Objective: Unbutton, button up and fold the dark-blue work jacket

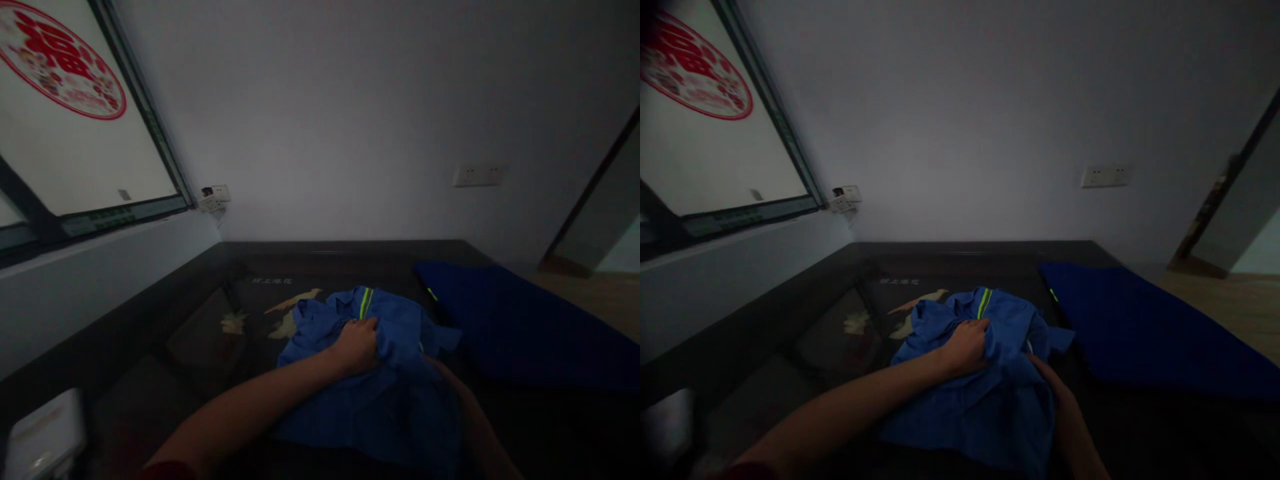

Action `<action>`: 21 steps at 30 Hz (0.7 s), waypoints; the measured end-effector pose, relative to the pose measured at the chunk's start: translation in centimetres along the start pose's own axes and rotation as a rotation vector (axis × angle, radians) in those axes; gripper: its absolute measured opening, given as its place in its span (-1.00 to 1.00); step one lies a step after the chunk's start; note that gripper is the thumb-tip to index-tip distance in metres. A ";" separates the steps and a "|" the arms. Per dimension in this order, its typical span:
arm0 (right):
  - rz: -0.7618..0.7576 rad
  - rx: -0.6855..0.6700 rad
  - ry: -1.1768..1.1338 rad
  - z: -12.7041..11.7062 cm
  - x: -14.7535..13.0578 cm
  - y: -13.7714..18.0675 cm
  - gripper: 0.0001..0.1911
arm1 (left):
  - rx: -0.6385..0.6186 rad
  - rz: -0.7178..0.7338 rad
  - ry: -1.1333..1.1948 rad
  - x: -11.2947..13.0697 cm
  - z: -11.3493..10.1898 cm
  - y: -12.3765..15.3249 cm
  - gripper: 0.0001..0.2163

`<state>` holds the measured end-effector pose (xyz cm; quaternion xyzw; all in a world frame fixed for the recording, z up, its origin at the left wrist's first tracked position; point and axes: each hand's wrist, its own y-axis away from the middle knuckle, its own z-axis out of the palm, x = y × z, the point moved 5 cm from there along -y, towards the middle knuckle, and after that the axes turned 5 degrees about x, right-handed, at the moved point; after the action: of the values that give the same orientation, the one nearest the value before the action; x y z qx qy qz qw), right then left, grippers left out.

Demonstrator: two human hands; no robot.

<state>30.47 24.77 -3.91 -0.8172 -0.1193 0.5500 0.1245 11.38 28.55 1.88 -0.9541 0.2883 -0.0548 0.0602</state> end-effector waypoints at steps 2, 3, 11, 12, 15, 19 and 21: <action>0.027 0.042 0.005 -1.0 -0.5 -0.2 -0.61 | -0.002 -0.058 -0.038 -2.6 -1.2 1.0 -0.67; 0.043 0.073 0.012 -1.6 -0.6 -0.3 -0.63 | 0.009 -0.115 -0.056 -4.4 -1.8 1.8 -0.67; 0.042 0.104 0.040 -1.7 -1.8 -0.6 -0.72 | 0.154 -0.776 -0.251 -22.0 -8.6 12.5 -0.58; 0.030 0.085 0.042 -1.4 -1.9 -0.6 -0.72 | 0.164 -0.819 -0.255 -23.6 -9.1 13.9 -0.57; 0.007 0.048 0.060 -0.6 -2.1 -0.4 -0.73 | 0.182 -0.910 -0.226 -27.3 -9.6 17.0 -0.52; -0.025 0.019 0.057 -0.3 -1.6 -0.3 -0.75 | 0.153 -1.010 -0.148 -30.1 -8.0 19.0 -0.33; -0.039 -0.008 0.053 -0.1 -1.4 -0.3 -0.76 | 0.174 -1.040 -0.140 -30.2 -7.2 19.6 -0.25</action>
<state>30.04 24.56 -2.59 -0.8295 -0.1343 0.5250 0.1351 -25.27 28.58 4.00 -0.9639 -0.2332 -0.0373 0.1229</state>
